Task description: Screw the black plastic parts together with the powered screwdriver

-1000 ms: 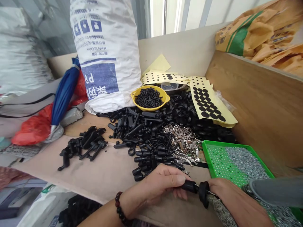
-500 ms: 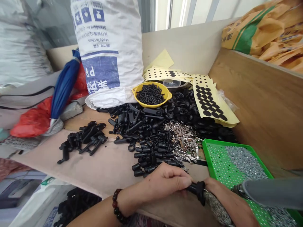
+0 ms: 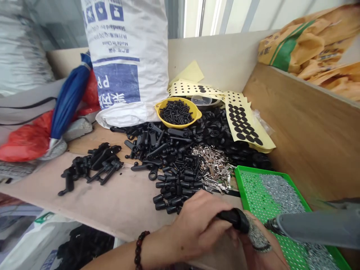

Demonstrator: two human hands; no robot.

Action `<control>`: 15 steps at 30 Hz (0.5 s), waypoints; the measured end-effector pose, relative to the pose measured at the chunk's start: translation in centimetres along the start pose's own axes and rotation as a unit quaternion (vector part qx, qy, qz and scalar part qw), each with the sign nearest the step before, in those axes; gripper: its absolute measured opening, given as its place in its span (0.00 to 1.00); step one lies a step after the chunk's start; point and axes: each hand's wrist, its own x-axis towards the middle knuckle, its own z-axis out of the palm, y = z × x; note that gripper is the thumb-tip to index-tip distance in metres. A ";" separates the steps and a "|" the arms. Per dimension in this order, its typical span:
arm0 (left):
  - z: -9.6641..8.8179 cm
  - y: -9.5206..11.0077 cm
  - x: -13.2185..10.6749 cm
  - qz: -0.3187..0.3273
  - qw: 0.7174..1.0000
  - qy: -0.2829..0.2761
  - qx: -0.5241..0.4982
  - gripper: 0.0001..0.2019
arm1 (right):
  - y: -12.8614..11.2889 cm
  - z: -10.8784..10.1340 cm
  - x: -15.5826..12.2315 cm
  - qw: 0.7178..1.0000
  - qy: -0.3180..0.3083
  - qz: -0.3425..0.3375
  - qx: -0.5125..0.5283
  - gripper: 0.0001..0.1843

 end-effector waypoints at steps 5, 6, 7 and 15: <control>-0.3 -0.1 0.0 -0.127 0.990 -0.028 -0.060 0.12 | -0.2 0.1 0.1 1.000 -0.007 0.027 0.014 0.22; -0.4 -0.1 0.0 -0.098 0.994 -0.040 -0.037 0.12 | -0.3 0.2 0.1 0.999 -0.015 0.025 0.014 0.22; -0.5 -0.1 -0.1 -0.051 0.997 -0.056 -0.003 0.12 | -0.5 0.4 0.2 0.999 -0.024 0.023 0.017 0.22; -1.1 0.0 0.5 -0.081 0.994 -0.075 0.022 0.13 | -3.0 1.5 0.3 0.995 -0.038 0.072 0.058 0.19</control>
